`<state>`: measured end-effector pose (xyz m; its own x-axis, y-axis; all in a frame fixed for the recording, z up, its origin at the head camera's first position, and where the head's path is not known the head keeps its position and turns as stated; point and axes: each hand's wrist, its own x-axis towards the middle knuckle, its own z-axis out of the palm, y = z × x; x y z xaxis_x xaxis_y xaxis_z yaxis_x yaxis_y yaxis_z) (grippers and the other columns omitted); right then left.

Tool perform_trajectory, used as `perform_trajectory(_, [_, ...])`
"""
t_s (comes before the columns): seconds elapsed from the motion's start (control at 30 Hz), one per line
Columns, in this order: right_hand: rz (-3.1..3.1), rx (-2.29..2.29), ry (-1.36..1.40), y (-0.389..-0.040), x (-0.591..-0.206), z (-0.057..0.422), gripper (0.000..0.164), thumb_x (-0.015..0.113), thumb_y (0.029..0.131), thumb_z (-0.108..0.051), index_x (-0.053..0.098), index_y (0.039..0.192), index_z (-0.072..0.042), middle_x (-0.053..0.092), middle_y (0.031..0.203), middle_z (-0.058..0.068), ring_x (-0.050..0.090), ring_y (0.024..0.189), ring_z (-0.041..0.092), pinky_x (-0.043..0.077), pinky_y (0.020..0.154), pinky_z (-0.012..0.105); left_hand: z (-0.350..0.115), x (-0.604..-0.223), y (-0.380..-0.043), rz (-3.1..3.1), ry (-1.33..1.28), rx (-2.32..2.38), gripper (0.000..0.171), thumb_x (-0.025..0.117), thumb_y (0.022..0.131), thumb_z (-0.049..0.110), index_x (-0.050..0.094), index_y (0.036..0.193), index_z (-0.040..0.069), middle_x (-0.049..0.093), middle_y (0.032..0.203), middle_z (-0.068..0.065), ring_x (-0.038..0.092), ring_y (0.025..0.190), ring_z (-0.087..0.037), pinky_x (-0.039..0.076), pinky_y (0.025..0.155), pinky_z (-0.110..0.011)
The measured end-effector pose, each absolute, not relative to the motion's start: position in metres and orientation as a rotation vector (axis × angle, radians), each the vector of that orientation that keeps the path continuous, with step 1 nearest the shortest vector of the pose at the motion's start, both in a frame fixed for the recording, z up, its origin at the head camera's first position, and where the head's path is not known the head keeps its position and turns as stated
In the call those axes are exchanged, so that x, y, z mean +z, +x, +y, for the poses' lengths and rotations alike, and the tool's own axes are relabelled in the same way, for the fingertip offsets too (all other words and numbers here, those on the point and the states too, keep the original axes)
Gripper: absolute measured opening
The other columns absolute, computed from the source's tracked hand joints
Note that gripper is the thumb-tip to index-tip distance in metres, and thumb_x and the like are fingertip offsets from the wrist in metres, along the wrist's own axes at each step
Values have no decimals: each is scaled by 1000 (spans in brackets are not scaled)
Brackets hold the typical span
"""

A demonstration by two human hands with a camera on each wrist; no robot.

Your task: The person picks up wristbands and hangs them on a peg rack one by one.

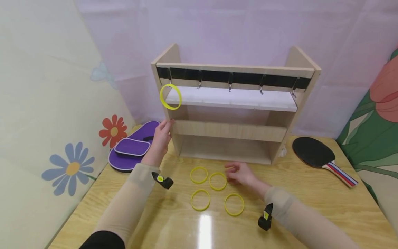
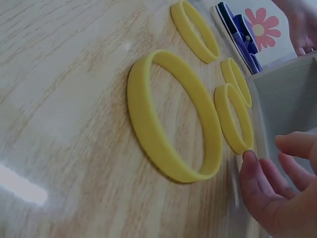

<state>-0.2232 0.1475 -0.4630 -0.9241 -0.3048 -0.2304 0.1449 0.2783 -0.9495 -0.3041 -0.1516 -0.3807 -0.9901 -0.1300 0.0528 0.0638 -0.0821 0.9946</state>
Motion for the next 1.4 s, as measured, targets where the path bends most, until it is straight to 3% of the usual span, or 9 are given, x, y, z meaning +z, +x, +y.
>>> perform_trajectory(0.33, [2215,-1607,-161,-227,-471,142,40,64,90,3,53,127,14,67,96,15,64,71,11,55,61,26,-154,-382,-304,-2016,106,-2224,47,51,99,24,51,143,7,55,137,-19,53,112,-21,41,105,-38])
perform_trajectory(0.53, [2278,-1513,-196,-229,-475,141,36,65,88,1,58,122,12,66,86,9,61,68,11,54,59,26,-156,-385,-304,-2005,89,-2250,50,51,100,25,47,147,8,50,146,-16,48,126,-24,35,114,-41])
perform_trajectory(0.63, [2291,-1504,-175,-229,-477,140,35,67,87,1,60,121,11,66,83,7,60,67,11,54,59,26,-155,-386,-304,-1999,84,-2248,50,52,99,24,48,146,7,50,145,-16,48,125,-23,35,113,-41])
perform_trajectory(1.07, [2346,-1468,-59,-229,-479,138,30,68,85,2,65,115,6,64,83,8,60,67,13,53,58,27,-153,-384,-304,-2023,78,-2215,45,51,100,24,53,141,5,51,138,-12,45,113,-16,37,103,-36])
perform_trajectory(1.3, [2290,-1530,-36,-230,-478,140,33,65,85,5,63,117,8,66,85,10,61,67,13,54,60,27,-152,-383,-304,-2039,77,-2213,47,51,100,25,51,143,7,48,146,-13,44,128,-22,34,114,-44])
perform_trajectory(1.4, [2252,-1572,-57,-230,-476,142,34,63,84,6,62,118,11,66,83,9,61,65,13,54,59,26,-152,-382,-303,-2052,74,-2200,46,50,100,25,51,143,7,50,145,-14,45,126,-22,35,113,-43])
